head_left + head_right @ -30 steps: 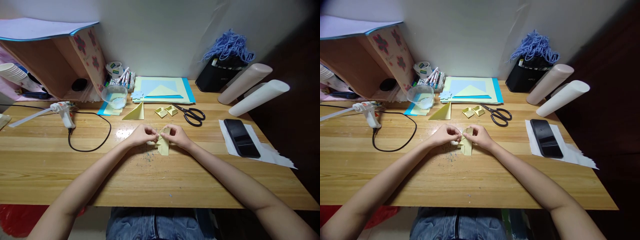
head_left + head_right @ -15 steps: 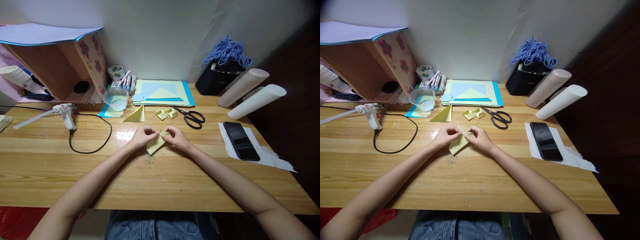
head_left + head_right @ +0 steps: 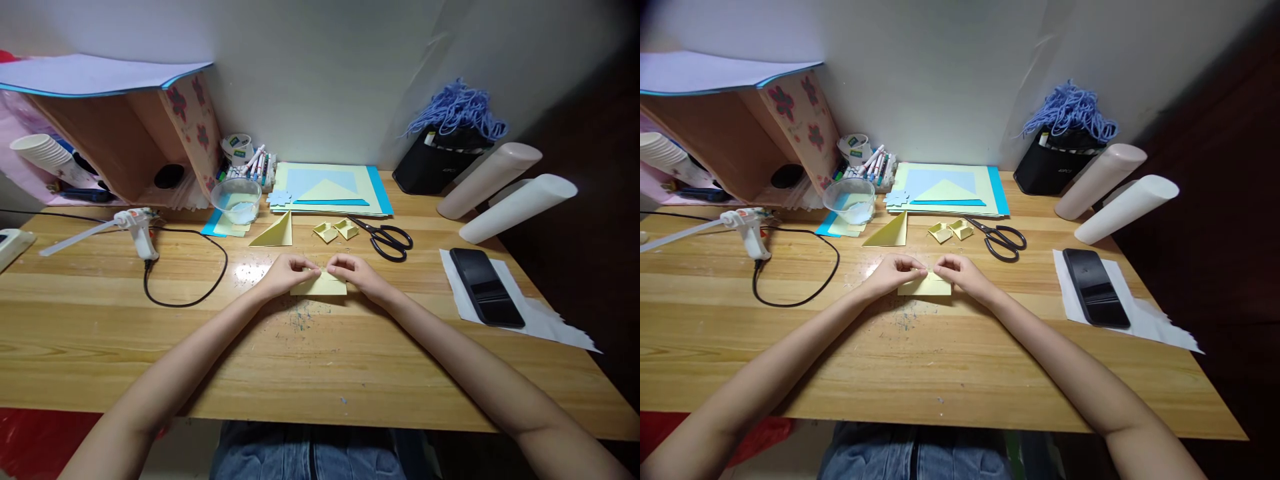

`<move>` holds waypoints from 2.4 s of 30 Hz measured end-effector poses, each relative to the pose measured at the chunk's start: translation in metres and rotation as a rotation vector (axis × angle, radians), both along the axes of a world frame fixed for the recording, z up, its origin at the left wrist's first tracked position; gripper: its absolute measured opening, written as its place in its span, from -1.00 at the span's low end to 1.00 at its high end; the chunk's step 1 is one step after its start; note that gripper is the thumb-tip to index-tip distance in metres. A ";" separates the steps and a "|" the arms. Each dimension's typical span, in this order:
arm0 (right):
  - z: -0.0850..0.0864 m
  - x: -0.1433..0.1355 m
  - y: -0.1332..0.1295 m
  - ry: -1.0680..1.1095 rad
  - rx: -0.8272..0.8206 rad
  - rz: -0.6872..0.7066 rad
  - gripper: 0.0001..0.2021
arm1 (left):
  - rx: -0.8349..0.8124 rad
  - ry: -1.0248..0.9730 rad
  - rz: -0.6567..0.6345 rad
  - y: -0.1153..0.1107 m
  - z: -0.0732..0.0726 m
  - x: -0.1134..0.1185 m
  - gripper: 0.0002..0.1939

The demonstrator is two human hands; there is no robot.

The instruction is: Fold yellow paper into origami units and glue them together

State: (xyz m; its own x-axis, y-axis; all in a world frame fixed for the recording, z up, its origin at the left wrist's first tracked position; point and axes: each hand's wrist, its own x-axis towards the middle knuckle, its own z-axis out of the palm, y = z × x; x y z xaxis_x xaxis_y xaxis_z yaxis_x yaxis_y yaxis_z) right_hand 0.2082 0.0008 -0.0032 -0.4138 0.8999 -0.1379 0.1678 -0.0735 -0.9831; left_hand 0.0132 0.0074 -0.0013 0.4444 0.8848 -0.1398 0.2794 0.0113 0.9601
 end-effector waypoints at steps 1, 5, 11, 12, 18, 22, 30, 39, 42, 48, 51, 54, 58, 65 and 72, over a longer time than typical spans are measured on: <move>0.000 0.001 0.001 -0.001 -0.021 0.020 -0.77 | -0.005 0.011 -0.011 0.000 0.001 0.000 -0.67; -0.003 0.001 0.001 0.002 -0.034 0.021 -0.78 | -0.006 0.018 -0.002 -0.001 0.000 0.000 -0.65; -0.007 -0.005 0.000 -0.012 0.063 -0.057 -0.79 | 0.001 -0.083 0.030 -0.002 -0.002 0.004 -0.65; -0.007 -0.006 -0.001 -0.010 0.068 -0.051 -0.79 | -0.002 -0.099 0.031 -0.002 -0.001 0.005 -0.64; -0.009 -0.008 -0.006 -0.037 0.083 -0.080 -0.79 | 0.012 -0.094 0.029 -0.003 0.000 0.006 -0.58; -0.009 -0.008 -0.005 0.004 0.121 -0.203 -0.78 | 0.063 -0.105 0.126 -0.002 -0.001 0.005 -0.61; -0.007 -0.009 -0.006 -0.048 0.107 -0.144 -0.76 | -0.006 -0.218 0.151 0.000 -0.007 0.006 -0.55; -0.011 -0.008 -0.005 -0.062 0.126 -0.136 -0.78 | -0.053 -0.200 0.109 -0.003 -0.004 0.007 -0.52; -0.009 -0.008 -0.005 -0.051 0.108 -0.146 -0.79 | -0.099 -0.175 0.098 -0.001 0.001 0.005 -0.64; -0.005 -0.007 -0.004 -0.069 0.108 -0.113 -0.81 | -0.242 -0.120 0.044 0.002 0.009 -0.003 -0.62; -0.005 -0.006 -0.004 -0.095 0.114 -0.107 -0.81 | -0.267 -0.110 0.015 0.004 0.010 -0.006 -0.62; -0.007 -0.005 -0.003 -0.094 0.125 -0.080 -0.81 | -0.263 -0.106 -0.014 0.006 0.011 -0.007 -0.64; -0.011 -0.004 -0.002 -0.100 0.126 -0.047 -0.81 | -0.257 -0.076 -0.055 0.007 0.013 -0.008 -0.66; -0.005 -0.004 -0.002 -0.123 0.163 -0.018 -0.81 | -0.159 0.052 -0.115 0.011 0.008 -0.009 -0.67; -0.006 -0.005 -0.004 -0.135 0.178 -0.008 -0.82 | -0.091 0.081 -0.114 0.011 0.000 -0.006 -0.66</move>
State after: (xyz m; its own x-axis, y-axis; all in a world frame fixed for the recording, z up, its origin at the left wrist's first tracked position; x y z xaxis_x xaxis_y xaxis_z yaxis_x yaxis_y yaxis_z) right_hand 0.2036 -0.0028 -0.0092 -0.3952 0.9181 -0.0303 0.2989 0.0973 -0.9493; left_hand 0.0069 0.0181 -0.0016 0.5251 0.8114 -0.2565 0.3602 0.0612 0.9309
